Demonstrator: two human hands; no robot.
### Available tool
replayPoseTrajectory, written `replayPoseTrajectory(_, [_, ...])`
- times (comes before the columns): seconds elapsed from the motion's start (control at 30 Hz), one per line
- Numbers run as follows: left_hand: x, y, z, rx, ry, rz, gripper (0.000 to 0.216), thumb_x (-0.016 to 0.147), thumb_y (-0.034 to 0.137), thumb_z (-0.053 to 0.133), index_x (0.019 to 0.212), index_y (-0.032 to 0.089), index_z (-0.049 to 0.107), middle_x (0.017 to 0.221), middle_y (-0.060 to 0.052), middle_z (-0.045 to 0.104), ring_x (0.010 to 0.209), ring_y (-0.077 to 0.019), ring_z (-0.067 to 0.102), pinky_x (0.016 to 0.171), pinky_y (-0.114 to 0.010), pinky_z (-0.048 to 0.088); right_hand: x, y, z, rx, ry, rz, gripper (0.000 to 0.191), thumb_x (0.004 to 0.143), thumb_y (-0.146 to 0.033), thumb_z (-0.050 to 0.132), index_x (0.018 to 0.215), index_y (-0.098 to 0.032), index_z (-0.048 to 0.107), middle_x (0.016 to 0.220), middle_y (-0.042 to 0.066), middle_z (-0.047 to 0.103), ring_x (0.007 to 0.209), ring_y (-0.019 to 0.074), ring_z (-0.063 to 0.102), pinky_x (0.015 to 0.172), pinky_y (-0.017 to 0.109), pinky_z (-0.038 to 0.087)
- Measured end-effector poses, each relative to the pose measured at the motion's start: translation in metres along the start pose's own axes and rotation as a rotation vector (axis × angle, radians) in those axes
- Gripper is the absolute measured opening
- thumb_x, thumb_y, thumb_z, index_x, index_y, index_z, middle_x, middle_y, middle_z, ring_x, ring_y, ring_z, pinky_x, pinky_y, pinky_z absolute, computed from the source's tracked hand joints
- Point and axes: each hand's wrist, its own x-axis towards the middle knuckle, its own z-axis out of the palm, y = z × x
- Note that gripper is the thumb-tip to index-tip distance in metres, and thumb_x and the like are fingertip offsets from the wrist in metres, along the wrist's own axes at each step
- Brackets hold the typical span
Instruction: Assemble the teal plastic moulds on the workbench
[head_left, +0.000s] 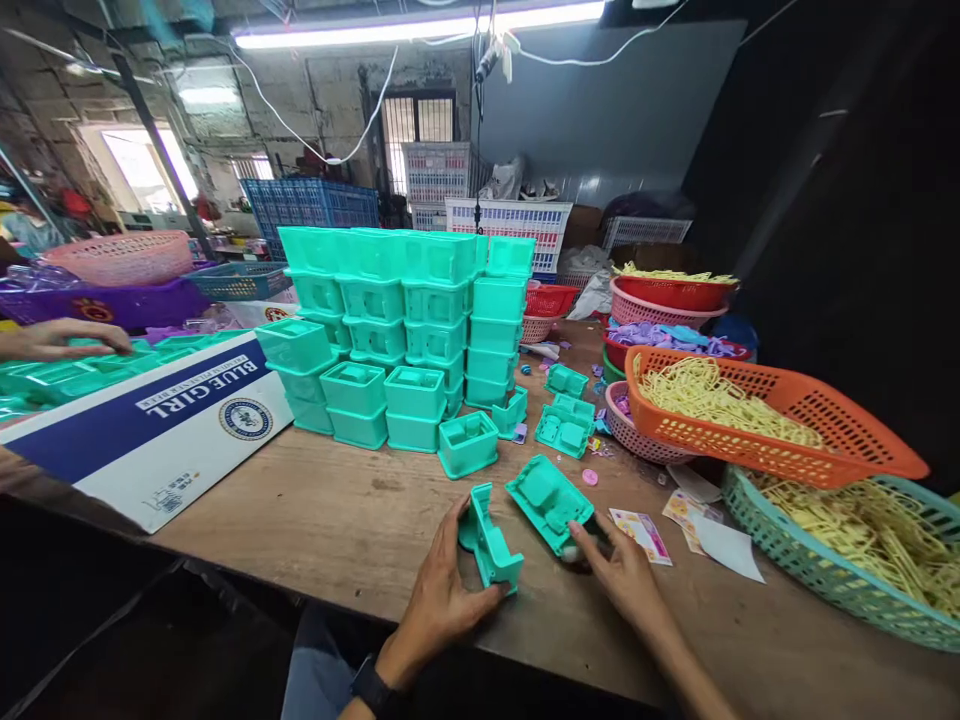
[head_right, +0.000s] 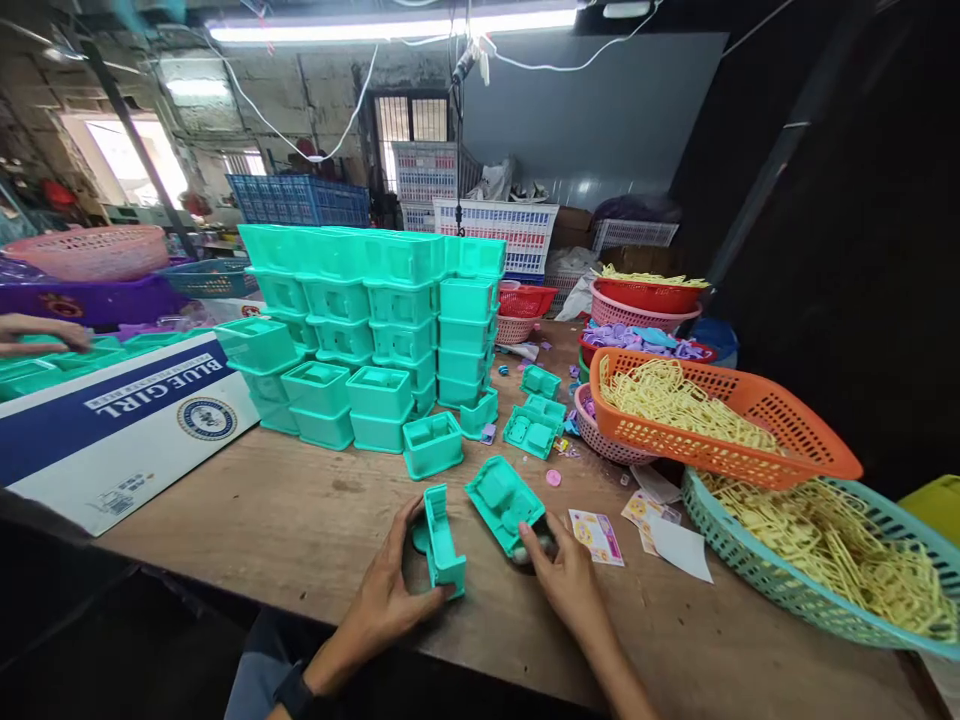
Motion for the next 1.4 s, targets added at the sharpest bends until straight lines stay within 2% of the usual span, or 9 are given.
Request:
replayPoseTrajectory(0.17, [-0.001, -0.007, 0.002, 0.019, 0.020, 0.001, 0.098, 0.071, 0.033, 0.078, 0.155, 0.019, 0.030, 0.161, -0.020, 0.044, 0.151, -0.0396, 0.043, 0.126, -0.063, 0.036, 0.015, -0.005, 0.000, 0.039, -0.200, -0.129, 0.055, 0.082, -0.057, 0.059, 0.120, -0.022, 0.076, 0.116, 0.009, 0.080, 0.098, 0.0282, 0.075, 0.081, 0.038, 0.061])
replayPoseTrajectory(0.37, [-0.001, -0.016, 0.005, 0.040, 0.056, 0.023, 0.096, 0.073, 0.036, 0.077, 0.155, 0.020, 0.029, 0.161, -0.020, 0.045, 0.150, -0.0395, 0.045, 0.124, -0.063, 0.039, 0.073, 0.017, -0.005, -0.137, 0.029, -0.125, 0.044, 0.087, -0.042, 0.047, 0.113, -0.021, 0.076, 0.115, 0.011, 0.079, 0.106, 0.0287, 0.074, 0.093, 0.043, 0.059])
replayPoseTrajectory(0.53, [0.001, -0.016, 0.005, 0.039, 0.056, 0.039, 0.094, 0.074, 0.037, 0.076, 0.155, 0.021, 0.031, 0.160, -0.019, 0.046, 0.149, -0.0390, 0.046, 0.124, -0.063, 0.039, 0.123, 0.026, 0.003, -0.346, 0.172, -0.022, 0.029, 0.091, -0.029, 0.055, 0.108, -0.013, 0.072, 0.115, 0.018, 0.076, 0.112, 0.0294, 0.070, 0.101, 0.045, 0.052])
replayPoseTrajectory(0.67, [0.002, -0.014, 0.003, 0.043, 0.038, 0.015, 0.097, 0.073, 0.038, 0.077, 0.155, 0.019, 0.029, 0.161, -0.020, 0.044, 0.151, -0.0396, 0.043, 0.125, -0.063, 0.037, 0.143, 0.019, 0.012, -0.488, 0.174, 0.059, 0.015, 0.095, -0.029, 0.067, 0.091, -0.015, 0.070, 0.098, 0.007, 0.075, 0.097, 0.0217, 0.070, 0.094, 0.041, 0.053])
replayPoseTrajectory(0.77, [0.002, -0.013, 0.002, 0.035, 0.020, 0.003, 0.098, 0.073, 0.038, 0.078, 0.156, 0.019, 0.029, 0.162, -0.020, 0.042, 0.152, -0.0396, 0.041, 0.126, -0.063, 0.035, 0.146, 0.009, 0.009, -0.546, 0.199, 0.104, 0.017, 0.097, -0.024, 0.061, 0.087, -0.016, 0.071, 0.086, 0.006, 0.074, 0.082, 0.0203, 0.069, 0.079, 0.035, 0.051])
replayPoseTrajectory(0.87, [0.002, -0.012, 0.000, 0.015, 0.014, -0.001, 0.097, 0.073, 0.034, 0.078, 0.156, 0.020, 0.029, 0.162, -0.019, 0.043, 0.151, -0.0382, 0.042, 0.127, -0.061, 0.035, 0.137, -0.003, -0.007, -0.567, 0.257, 0.086, 0.024, 0.100, -0.024, 0.052, 0.102, -0.014, 0.074, 0.089, 0.014, 0.075, 0.076, 0.0235, 0.067, 0.066, 0.032, 0.041])
replayPoseTrajectory(1.0, [0.003, -0.009, -0.002, 0.007, 0.008, 0.021, 0.097, 0.072, 0.029, 0.078, 0.155, 0.020, 0.029, 0.162, -0.018, 0.043, 0.151, -0.0369, 0.043, 0.127, -0.061, 0.034, 0.112, -0.007, -0.037, -0.557, 0.284, 0.013, 0.032, 0.100, -0.029, 0.045, 0.110, -0.015, 0.071, 0.101, 0.018, 0.075, 0.083, 0.0266, 0.067, 0.067, 0.033, 0.037])
replayPoseTrajectory(1.23, [0.004, -0.005, -0.004, 0.003, -0.001, 0.029, 0.098, 0.070, 0.031, 0.080, 0.155, 0.018, 0.032, 0.161, -0.019, 0.044, 0.151, -0.0378, 0.043, 0.127, -0.060, 0.034, 0.090, 0.007, -0.081, -0.425, 0.106, 0.032, 0.032, 0.083, -0.040, 0.054, 0.085, -0.017, 0.076, 0.078, 0.010, 0.077, 0.072, 0.0259, 0.070, 0.064, 0.031, 0.045])
replayPoseTrajectory(1.4, [0.002, -0.007, -0.003, -0.004, -0.003, 0.021, 0.098, 0.072, 0.031, 0.080, 0.156, 0.020, 0.032, 0.161, -0.019, 0.044, 0.151, -0.0377, 0.043, 0.127, -0.060, 0.035, 0.095, 0.010, -0.082, -0.375, 0.097, 0.046, 0.031, 0.077, -0.043, 0.059, 0.077, -0.020, 0.079, 0.070, 0.009, 0.078, 0.070, 0.0275, 0.072, 0.060, 0.031, 0.046])
